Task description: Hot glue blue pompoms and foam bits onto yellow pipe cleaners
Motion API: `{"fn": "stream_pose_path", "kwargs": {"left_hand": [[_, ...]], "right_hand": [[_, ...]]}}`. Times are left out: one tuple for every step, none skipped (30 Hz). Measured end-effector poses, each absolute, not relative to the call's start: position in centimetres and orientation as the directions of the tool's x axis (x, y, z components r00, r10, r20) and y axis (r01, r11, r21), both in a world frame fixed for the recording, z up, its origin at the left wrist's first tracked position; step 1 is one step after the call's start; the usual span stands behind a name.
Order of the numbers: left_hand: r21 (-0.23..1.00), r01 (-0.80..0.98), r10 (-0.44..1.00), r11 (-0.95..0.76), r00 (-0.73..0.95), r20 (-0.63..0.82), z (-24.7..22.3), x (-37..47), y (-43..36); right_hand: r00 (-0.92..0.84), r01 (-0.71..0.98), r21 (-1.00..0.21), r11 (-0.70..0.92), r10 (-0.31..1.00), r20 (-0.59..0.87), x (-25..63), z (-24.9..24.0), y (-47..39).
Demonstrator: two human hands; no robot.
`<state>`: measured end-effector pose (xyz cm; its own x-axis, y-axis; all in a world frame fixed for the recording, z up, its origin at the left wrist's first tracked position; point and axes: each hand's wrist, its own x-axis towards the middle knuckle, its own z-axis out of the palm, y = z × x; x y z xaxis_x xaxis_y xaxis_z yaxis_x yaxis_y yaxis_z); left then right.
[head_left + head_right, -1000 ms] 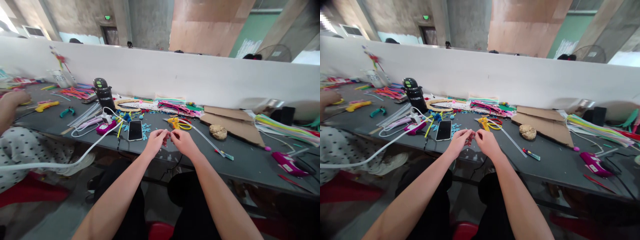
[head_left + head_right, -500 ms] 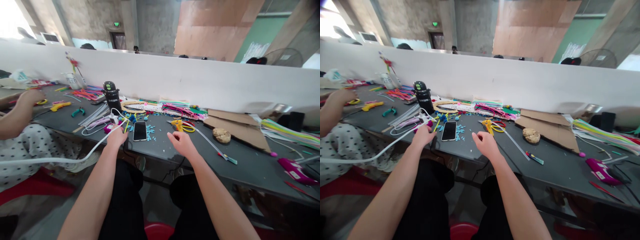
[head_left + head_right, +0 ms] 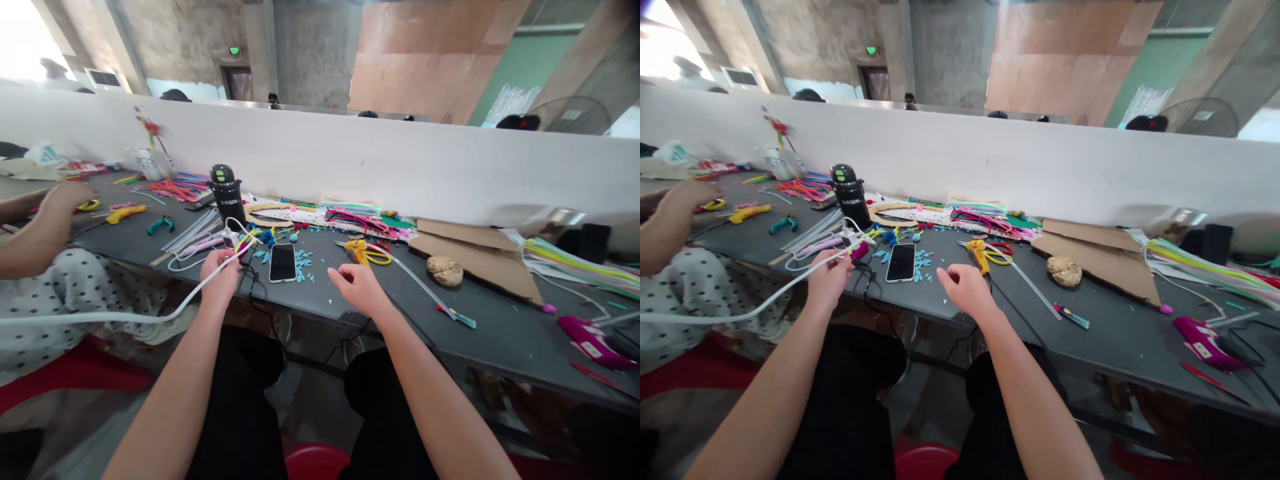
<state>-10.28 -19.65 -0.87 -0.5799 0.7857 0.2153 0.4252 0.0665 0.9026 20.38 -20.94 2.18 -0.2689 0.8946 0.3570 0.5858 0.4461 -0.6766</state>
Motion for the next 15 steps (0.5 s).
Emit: {"fn": "stream_pose_path", "kwargs": {"left_hand": [[0.944,0.331,0.782,0.003,-0.589,0.204,-0.7,-9.8,-20.0],[0.970,0.237,0.786,-0.059,-0.587,0.191,-0.6,-9.1,-20.3],[0.983,0.147,0.800,-0.114,-0.573,0.179,-0.5,-8.5,-20.6],[0.987,0.060,0.823,-0.152,-0.545,0.160,-0.4,-7.7,-21.0],[0.984,-0.020,0.850,-0.178,-0.508,0.143,-0.4,-6.9,-21.3],[0.977,-0.089,0.879,-0.192,-0.459,0.131,-0.4,-6.1,-21.5],[0.970,-0.146,0.905,-0.196,-0.408,0.122,-0.4,-5.3,-21.8],[0.962,-0.191,0.929,-0.194,-0.351,0.118,-0.5,-4.5,-22.0],[0.956,-0.224,0.945,-0.190,-0.305,0.116,-0.6,-3.7,-22.2],[0.953,-0.249,0.962,-0.174,-0.248,0.111,-0.7,-3.0,-22.4],[0.953,-0.264,0.977,-0.150,-0.189,0.101,-0.7,-2.3,-22.5],[0.954,-0.271,0.987,-0.126,-0.130,0.093,-0.8,-1.7,-22.7],[0.958,-0.269,0.994,-0.096,-0.069,0.081,-0.8,-1.1,-22.8],[0.963,-0.262,0.998,-0.069,-0.008,0.069,-0.8,-0.6,-23.0],[0.966,-0.252,0.997,-0.051,0.041,0.063,-0.7,-0.2,-23.2]], "right_hand": [[-0.269,0.577,-0.684,0.445,0.895,0.356,20.3,2.1,-20.9],[-0.268,0.567,-0.693,0.444,0.896,0.355,20.2,2.0,-20.9],[-0.267,0.557,-0.702,0.444,0.896,0.355,20.1,1.9,-20.9],[-0.268,0.546,-0.710,0.444,0.896,0.355,20.0,1.9,-20.9],[-0.272,0.536,-0.716,0.446,0.895,0.354,20.0,1.8,-20.9],[-0.276,0.528,-0.721,0.449,0.894,0.354,20.0,1.8,-20.9],[-0.281,0.520,-0.725,0.452,0.892,0.354,19.9,1.7,-20.8],[-0.285,0.514,-0.728,0.454,0.891,0.354,20.0,1.7,-20.7],[-0.288,0.509,-0.730,0.456,0.890,0.355,20.0,1.6,-20.6],[-0.289,0.504,-0.733,0.456,0.889,0.355,20.0,1.6,-20.5],[-0.288,0.500,-0.736,0.456,0.889,0.355,20.1,1.5,-20.4],[-0.288,0.496,-0.739,0.456,0.889,0.355,20.2,1.5,-20.3],[-0.288,0.491,-0.741,0.458,0.888,0.358,20.3,1.5,-20.2],[-0.286,0.485,-0.743,0.461,0.887,0.363,20.4,1.5,-20.2],[-0.286,0.478,-0.744,0.467,0.884,0.371,20.5,1.6,-20.2]]}}
